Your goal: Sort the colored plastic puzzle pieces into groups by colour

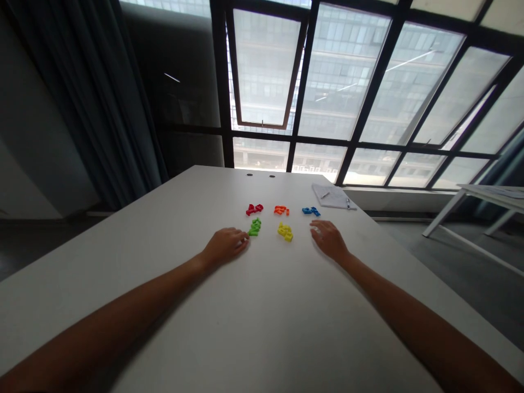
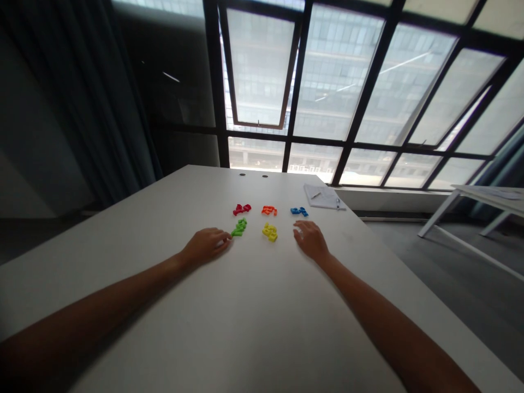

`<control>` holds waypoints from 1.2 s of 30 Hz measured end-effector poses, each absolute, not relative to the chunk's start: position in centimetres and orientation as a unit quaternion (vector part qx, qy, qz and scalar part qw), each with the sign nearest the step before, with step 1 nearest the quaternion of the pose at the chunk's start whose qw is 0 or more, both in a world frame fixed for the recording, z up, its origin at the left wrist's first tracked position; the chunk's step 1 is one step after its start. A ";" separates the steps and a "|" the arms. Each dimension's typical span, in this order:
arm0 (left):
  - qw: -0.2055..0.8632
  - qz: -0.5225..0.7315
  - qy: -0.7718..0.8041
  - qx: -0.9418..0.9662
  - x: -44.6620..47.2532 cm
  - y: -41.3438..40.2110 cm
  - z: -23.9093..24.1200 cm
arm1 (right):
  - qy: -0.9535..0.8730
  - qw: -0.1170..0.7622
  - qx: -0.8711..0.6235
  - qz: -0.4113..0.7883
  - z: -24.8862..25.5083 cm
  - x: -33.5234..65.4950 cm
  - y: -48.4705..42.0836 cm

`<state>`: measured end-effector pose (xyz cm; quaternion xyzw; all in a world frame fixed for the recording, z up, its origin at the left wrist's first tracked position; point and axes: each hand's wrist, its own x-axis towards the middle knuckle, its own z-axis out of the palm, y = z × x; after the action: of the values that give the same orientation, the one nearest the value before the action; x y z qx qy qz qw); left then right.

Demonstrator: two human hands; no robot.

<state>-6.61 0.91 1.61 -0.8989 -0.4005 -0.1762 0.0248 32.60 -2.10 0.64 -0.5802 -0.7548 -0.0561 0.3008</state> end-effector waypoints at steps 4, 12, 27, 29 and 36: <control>0.015 -0.232 -0.476 -0.848 -5.7 5.0 1.3 | -0.667 0.270 -0.690 -0.081 -0.7 35.6 3.9; 0.030 -0.217 -0.452 -0.865 -1.0 10.4 -1.0 | -0.617 0.134 -0.774 0.049 -1.2 33.9 12.2; -0.135 -0.200 -0.424 -0.873 5.0 15.2 -1.3 | -0.776 0.228 -0.575 0.126 -1.2 23.4 13.2; -0.134 -0.212 -0.408 -0.878 4.7 13.7 -1.5 | -0.788 0.261 -0.539 0.140 -1.4 23.2 11.7; -0.187 -0.146 -0.375 -0.896 1.8 11.4 2.1 | -0.772 0.355 -0.456 0.266 -1.2 25.5 6.7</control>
<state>1.76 11.40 2.06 -0.8959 -0.3755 -0.1461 -0.1873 25.49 6.74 -1.23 -0.4557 -0.7719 0.2657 0.3548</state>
